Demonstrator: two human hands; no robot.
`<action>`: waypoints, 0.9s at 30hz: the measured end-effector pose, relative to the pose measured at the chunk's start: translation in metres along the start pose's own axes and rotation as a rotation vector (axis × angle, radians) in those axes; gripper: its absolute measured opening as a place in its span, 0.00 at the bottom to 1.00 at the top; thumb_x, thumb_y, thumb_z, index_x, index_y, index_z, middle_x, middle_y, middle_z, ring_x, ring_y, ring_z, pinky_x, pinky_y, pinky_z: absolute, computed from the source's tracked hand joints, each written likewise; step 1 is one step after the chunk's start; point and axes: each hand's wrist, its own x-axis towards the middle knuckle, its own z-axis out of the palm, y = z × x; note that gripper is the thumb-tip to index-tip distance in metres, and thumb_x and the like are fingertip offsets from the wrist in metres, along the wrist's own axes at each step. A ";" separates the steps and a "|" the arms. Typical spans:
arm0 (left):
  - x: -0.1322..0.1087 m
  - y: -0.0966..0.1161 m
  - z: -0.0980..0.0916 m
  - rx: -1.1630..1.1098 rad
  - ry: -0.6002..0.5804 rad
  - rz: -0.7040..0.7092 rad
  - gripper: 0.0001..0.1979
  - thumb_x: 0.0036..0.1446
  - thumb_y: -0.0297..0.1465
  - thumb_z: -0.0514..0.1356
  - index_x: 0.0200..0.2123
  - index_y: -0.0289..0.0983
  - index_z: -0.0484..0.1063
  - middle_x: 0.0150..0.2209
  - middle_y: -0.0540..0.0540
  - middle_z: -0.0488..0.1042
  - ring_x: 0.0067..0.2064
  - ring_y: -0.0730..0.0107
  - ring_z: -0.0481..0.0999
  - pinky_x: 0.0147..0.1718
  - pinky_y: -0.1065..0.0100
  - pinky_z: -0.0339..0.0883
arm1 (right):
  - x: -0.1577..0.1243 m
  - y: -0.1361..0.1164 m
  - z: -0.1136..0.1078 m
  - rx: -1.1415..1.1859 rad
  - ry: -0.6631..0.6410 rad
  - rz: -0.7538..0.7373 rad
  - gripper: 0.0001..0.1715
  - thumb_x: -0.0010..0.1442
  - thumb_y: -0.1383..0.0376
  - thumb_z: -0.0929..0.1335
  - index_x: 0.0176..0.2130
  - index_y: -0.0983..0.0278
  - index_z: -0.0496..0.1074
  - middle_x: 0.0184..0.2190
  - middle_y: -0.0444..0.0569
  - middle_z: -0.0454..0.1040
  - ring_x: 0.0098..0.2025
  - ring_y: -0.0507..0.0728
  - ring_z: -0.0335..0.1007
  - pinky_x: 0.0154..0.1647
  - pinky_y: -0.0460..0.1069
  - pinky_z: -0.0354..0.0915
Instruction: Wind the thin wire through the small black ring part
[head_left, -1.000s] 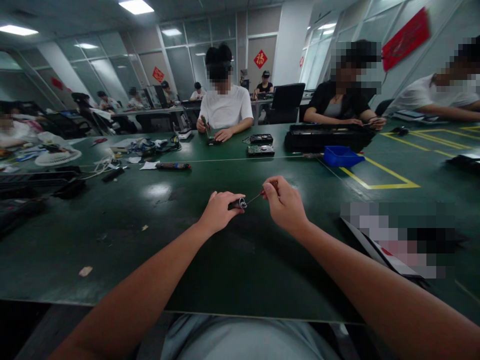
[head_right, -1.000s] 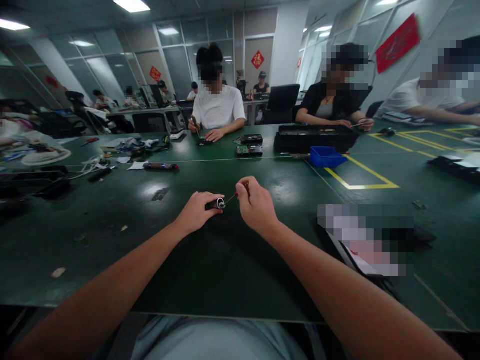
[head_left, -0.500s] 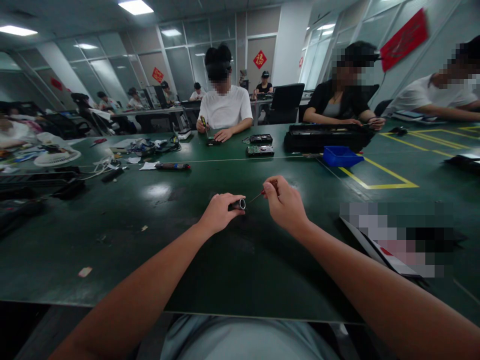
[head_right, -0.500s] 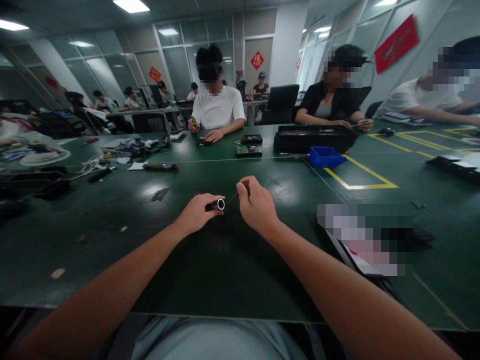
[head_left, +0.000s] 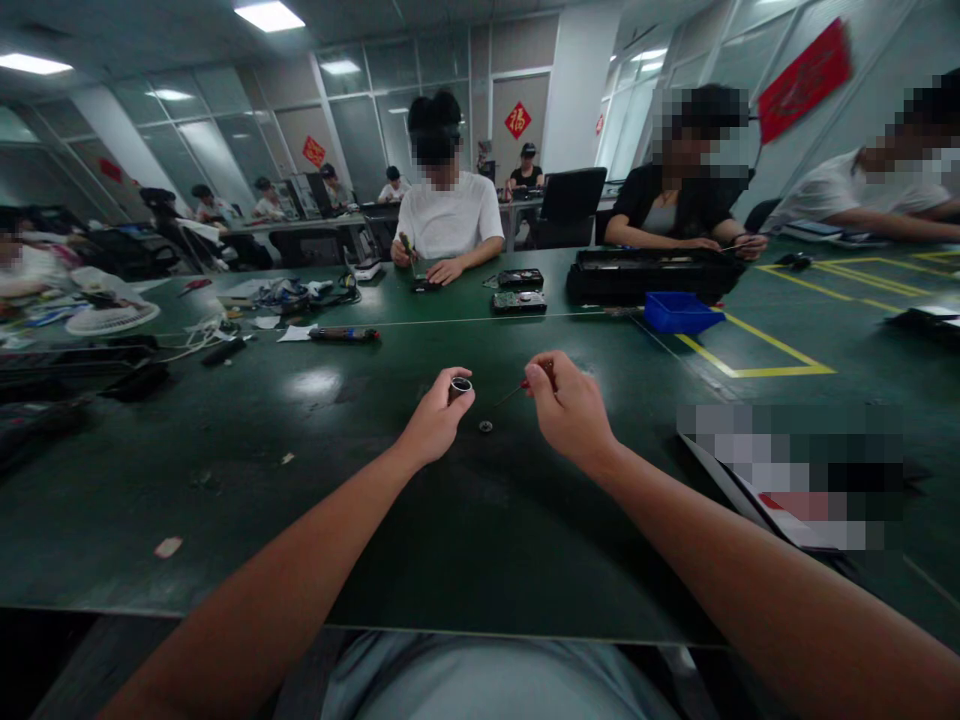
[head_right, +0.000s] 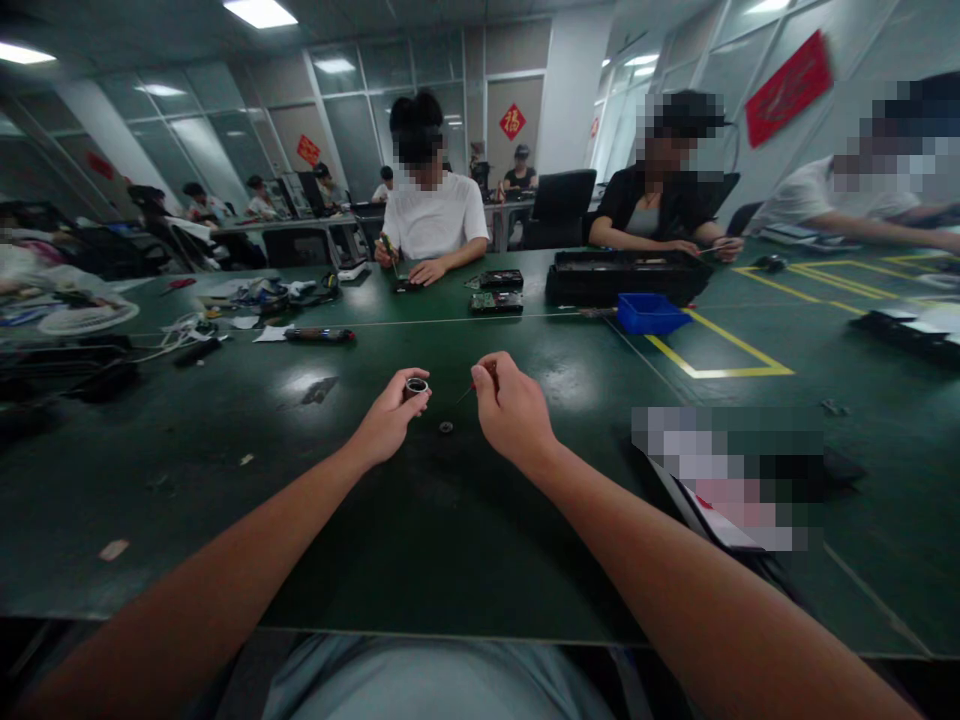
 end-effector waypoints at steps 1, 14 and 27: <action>-0.001 0.002 -0.001 0.042 -0.019 -0.005 0.17 0.65 0.38 0.55 0.55 0.39 0.66 0.42 0.45 0.74 0.41 0.64 0.74 0.43 0.62 0.69 | 0.000 0.000 0.000 -0.003 -0.002 -0.002 0.12 0.69 0.58 0.59 0.38 0.61 0.67 0.29 0.49 0.75 0.31 0.58 0.73 0.33 0.52 0.62; -0.005 0.007 0.006 0.759 -0.318 0.161 0.20 0.66 0.42 0.53 0.55 0.42 0.72 0.47 0.43 0.74 0.45 0.58 0.75 0.39 0.61 0.69 | 0.000 0.000 0.002 -0.018 -0.022 -0.013 0.14 0.69 0.58 0.59 0.40 0.62 0.67 0.30 0.49 0.76 0.31 0.58 0.73 0.33 0.51 0.62; 0.006 0.011 -0.013 0.289 -0.125 0.080 0.12 0.62 0.40 0.59 0.44 0.40 0.74 0.40 0.46 0.76 0.40 0.64 0.74 0.37 0.65 0.65 | 0.001 -0.002 -0.001 -0.017 -0.035 0.012 0.14 0.69 0.57 0.59 0.39 0.62 0.68 0.29 0.49 0.76 0.31 0.57 0.73 0.32 0.51 0.60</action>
